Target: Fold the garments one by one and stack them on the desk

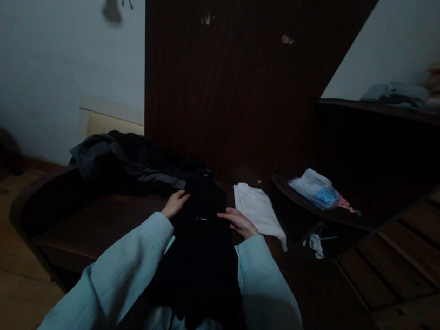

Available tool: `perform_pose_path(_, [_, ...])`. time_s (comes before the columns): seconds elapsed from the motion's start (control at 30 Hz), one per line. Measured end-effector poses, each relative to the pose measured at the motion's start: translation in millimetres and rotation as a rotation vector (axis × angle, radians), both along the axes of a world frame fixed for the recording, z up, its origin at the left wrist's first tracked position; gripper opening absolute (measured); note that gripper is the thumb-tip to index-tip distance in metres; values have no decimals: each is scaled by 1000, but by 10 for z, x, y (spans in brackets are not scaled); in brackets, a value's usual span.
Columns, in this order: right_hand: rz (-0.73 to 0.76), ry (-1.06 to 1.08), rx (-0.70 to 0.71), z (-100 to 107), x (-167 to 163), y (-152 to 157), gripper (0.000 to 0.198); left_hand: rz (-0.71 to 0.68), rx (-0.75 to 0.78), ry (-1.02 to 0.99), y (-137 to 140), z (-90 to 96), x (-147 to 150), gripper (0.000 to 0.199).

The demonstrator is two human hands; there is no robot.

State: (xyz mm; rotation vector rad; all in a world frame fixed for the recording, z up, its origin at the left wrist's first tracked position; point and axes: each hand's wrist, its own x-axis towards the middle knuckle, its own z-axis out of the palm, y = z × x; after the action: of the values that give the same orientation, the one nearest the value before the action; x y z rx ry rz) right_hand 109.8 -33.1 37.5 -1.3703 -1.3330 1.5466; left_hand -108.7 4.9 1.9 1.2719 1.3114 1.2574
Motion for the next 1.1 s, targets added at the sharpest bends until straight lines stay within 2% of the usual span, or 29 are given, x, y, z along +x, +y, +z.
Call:
perform_pose_path(0.2, [-50,-43,-6,-54,5,56,36,29,16,128,61,-47,-43,22])
perform_pose_path(0.4, [-65,-170,99,-104,20,107,36,61,15,314,-4,18,-63,11])
perform_pose_path(0.57, [-178,-296,216,-179,52,154,31,82,1,681,-131,95,-106,26])
perform_pose_path(0.63, [-268,-325,269,-227,58,173,30,120,22,740,-165,102,-134,34])
perform_pose_path(0.73, [-383,-341,330,-296,50,216,31,119,15,722,-160,80,-159,40])
perform_pose_path(0.83, [-421,-345,294,-328,31,291,35,100,-2,610,-103,48,-144,40])
perform_pose_path(1.0, [-377,-304,172,-251,1,494,19,161,7,413,-15,45,-86,34])
perform_pose_path(1.1, [-342,-287,140,-177,-26,598,21,135,26,360,7,65,-79,25])
